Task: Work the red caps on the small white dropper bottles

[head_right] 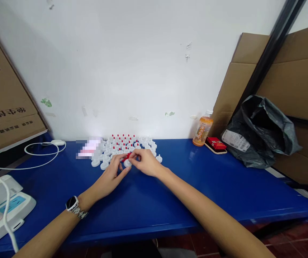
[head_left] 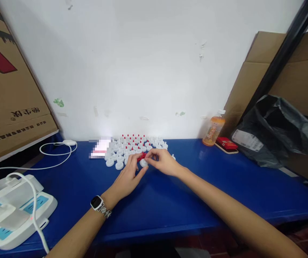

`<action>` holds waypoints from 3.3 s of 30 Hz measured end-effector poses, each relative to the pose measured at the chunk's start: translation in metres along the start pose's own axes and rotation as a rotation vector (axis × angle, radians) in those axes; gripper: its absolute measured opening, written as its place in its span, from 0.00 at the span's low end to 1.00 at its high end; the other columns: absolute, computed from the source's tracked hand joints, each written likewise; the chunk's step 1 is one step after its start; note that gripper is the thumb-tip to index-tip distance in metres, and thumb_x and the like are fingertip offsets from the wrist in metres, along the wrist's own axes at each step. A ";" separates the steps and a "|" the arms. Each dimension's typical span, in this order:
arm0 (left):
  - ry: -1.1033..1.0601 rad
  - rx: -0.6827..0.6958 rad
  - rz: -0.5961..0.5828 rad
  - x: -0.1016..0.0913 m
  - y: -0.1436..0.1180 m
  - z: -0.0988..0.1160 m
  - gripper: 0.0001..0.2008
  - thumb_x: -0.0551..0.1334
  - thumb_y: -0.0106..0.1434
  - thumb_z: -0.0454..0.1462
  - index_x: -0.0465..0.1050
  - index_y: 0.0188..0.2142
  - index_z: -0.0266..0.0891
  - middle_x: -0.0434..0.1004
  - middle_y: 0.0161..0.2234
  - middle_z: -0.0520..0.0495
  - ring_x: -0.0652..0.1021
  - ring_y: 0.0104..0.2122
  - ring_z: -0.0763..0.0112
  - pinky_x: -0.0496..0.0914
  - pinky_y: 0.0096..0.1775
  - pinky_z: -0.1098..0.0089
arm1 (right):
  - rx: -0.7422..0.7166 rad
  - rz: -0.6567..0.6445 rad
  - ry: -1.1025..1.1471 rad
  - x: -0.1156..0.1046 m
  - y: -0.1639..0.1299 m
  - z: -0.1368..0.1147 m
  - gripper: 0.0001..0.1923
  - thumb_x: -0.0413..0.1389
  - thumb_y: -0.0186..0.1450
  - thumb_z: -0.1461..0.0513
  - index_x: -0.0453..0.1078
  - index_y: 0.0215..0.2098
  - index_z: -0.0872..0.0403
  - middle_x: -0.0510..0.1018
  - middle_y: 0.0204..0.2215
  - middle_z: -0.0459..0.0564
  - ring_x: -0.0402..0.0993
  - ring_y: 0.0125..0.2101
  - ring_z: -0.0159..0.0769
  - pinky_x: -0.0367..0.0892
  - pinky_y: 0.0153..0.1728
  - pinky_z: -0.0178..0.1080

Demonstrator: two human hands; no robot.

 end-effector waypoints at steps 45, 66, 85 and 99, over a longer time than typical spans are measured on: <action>0.121 -0.036 -0.168 0.013 -0.007 0.002 0.13 0.46 0.72 0.47 0.59 0.39 0.42 0.70 0.38 0.47 0.74 0.38 0.62 0.66 0.39 0.62 | 0.215 0.235 0.682 0.012 -0.012 0.028 0.17 0.68 0.52 0.50 0.74 0.27 0.55 0.76 0.20 0.44 0.69 0.22 0.30 0.65 0.28 0.35; -0.030 0.003 -0.165 0.019 -0.010 0.006 0.13 0.46 0.72 0.46 0.60 0.47 0.41 0.70 0.46 0.42 0.73 0.48 0.61 0.68 0.50 0.57 | 0.108 0.354 0.515 0.014 -0.027 0.007 0.17 0.60 0.62 0.50 0.68 0.26 0.53 0.74 0.24 0.45 0.68 0.25 0.32 0.64 0.30 0.36; 0.101 -0.004 -0.196 0.014 -0.002 -0.002 0.16 0.52 0.69 0.46 0.65 0.29 0.40 0.67 0.28 0.50 0.68 0.29 0.70 0.61 0.31 0.68 | 0.116 0.046 -0.625 -0.021 0.037 0.039 0.02 0.55 0.64 0.64 0.70 0.33 0.53 0.79 0.30 0.49 0.73 0.30 0.36 0.57 0.31 0.36; 0.220 -0.155 0.049 -0.040 0.007 -0.034 0.10 0.57 0.64 0.43 0.65 0.29 0.41 0.67 0.24 0.53 0.69 0.25 0.70 0.60 0.29 0.69 | -0.026 0.016 -0.459 0.041 0.052 0.003 0.09 0.56 0.66 0.58 0.73 0.41 0.54 0.77 0.33 0.50 0.70 0.40 0.40 0.55 0.45 0.42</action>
Point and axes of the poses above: each hand's wrist, its own y-axis towards the middle knuckle, its own x-axis out of the palm, z = x × y, the point moved 10 cm from there along y, towards the middle knuckle
